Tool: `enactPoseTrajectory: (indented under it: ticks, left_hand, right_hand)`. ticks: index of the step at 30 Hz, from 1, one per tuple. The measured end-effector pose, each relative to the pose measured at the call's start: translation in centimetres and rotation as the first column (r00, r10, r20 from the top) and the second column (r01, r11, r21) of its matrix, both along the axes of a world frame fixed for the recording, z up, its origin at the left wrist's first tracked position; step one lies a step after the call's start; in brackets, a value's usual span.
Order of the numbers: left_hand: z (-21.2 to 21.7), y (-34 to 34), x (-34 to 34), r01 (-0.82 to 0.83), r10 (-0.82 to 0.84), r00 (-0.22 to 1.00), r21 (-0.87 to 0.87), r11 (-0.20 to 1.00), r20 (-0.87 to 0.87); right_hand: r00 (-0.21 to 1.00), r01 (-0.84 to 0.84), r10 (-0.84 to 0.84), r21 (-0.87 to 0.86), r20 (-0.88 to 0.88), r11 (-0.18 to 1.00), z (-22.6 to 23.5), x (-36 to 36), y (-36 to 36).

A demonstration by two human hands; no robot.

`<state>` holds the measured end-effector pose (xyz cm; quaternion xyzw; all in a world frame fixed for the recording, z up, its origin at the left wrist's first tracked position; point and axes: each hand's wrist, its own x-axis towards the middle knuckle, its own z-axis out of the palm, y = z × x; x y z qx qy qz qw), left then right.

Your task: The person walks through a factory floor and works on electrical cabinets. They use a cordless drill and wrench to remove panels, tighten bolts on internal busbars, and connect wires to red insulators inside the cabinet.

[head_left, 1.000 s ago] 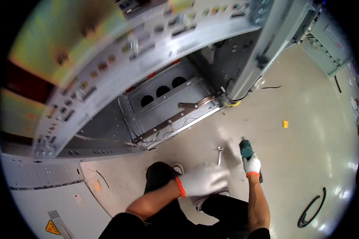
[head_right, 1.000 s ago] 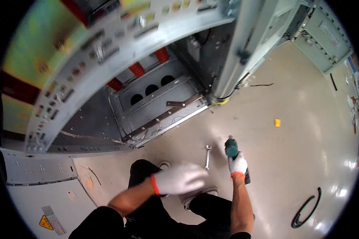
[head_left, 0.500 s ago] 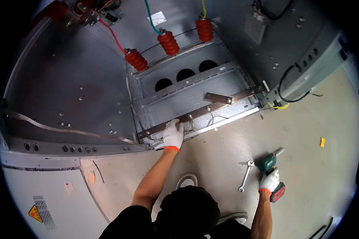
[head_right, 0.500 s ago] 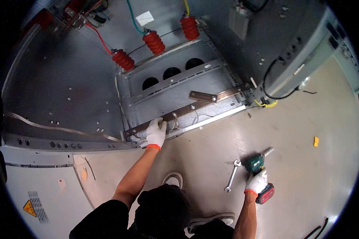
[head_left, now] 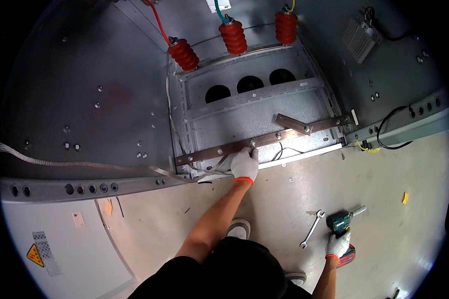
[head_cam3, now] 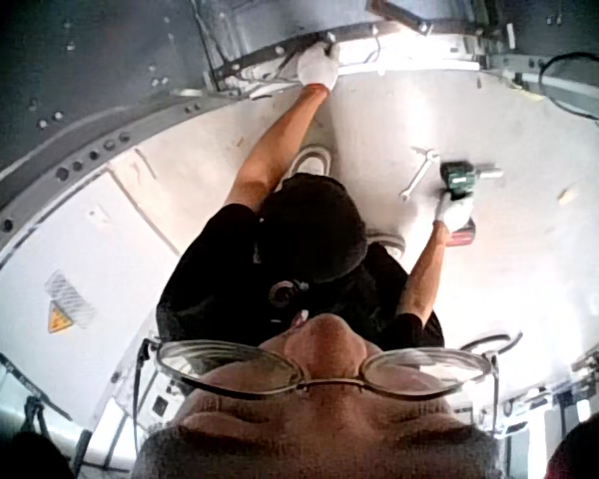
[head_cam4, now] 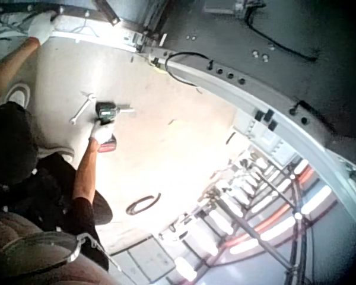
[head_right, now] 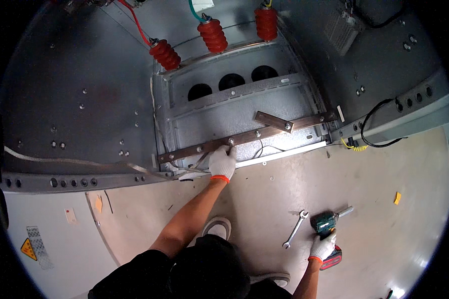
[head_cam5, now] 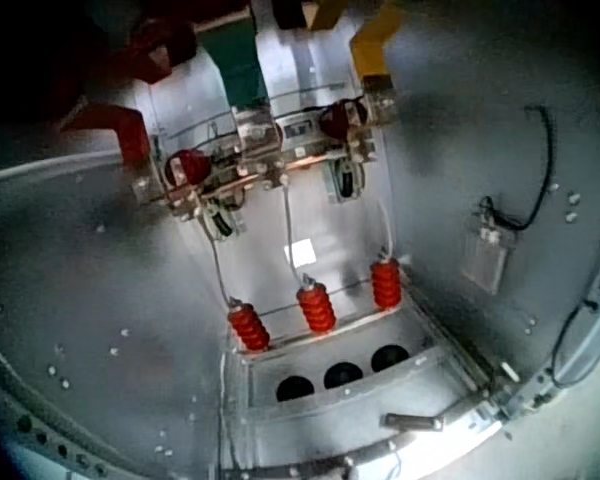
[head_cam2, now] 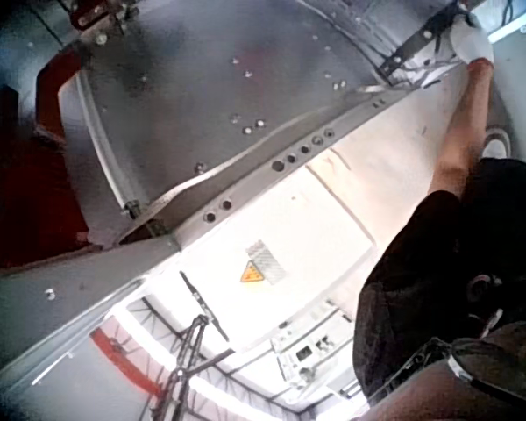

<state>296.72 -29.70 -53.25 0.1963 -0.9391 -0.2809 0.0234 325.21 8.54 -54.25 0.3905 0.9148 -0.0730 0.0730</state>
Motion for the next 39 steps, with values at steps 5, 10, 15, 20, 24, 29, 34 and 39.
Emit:
enactPoseTrajectory:
  ticks: [5,10,15,20,24,29,34,39]
  left_hand:
    - [-1.5,-0.4,-0.4,0.033,-0.038,0.997,-0.073,0.997,-0.069]
    - [-0.9,-1.2,-0.4,0.128,-0.13,0.99,-0.039,0.991,-0.061]
    - [1.1,-4.5,-0.7,0.336,-0.355,0.935,0.253,0.907,0.029]
    - [0.1,-7.4,2.9,0.357,-0.352,0.934,0.166,0.919,-0.06]
    - [1.0,-8.4,1.7,0.272,-0.274,0.956,-0.038,0.962,-0.105]
    - [1.9,-7.8,-0.6,0.214,-0.216,0.975,0.04,0.976,0.049]
    - [0.7,-7.9,-1.7,0.374,-0.407,0.88,0.173,0.911,0.244]
    - [-0.3,-3.2,-2.4,0.232,-0.255,0.94,0.125,0.965,0.226]
  right_hand:
    - [1.0,0.003,-0.003,-0.023,-0.008,1.0,0.2,-0.3,-0.3]
    - [1.0,-0.017,0.017,0.009,-0.015,1.0,0.1,-0.2,-0.6]
    - [1.0,0.012,-0.012,0.04,-0.009,0.999,-0.4,-0.6,-1.0]
    - [1.0,-0.018,0.017,-0.06,-0.013,0.998,0.3,0.0,-0.5]
    - [0.998,-0.042,0.04,-0.054,-0.044,0.998,-0.5,0.6,0.0]
    - [0.995,-0.08,0.08,0.003,-0.067,0.997,-1.2,1.3,0.2]
    - [1.0,-0.022,0.021,0.045,0.008,0.999,-0.9,0.3,-0.5]
    - [0.999,0.012,-0.015,0.091,0.034,0.996,-1.1,0.3,-0.8]
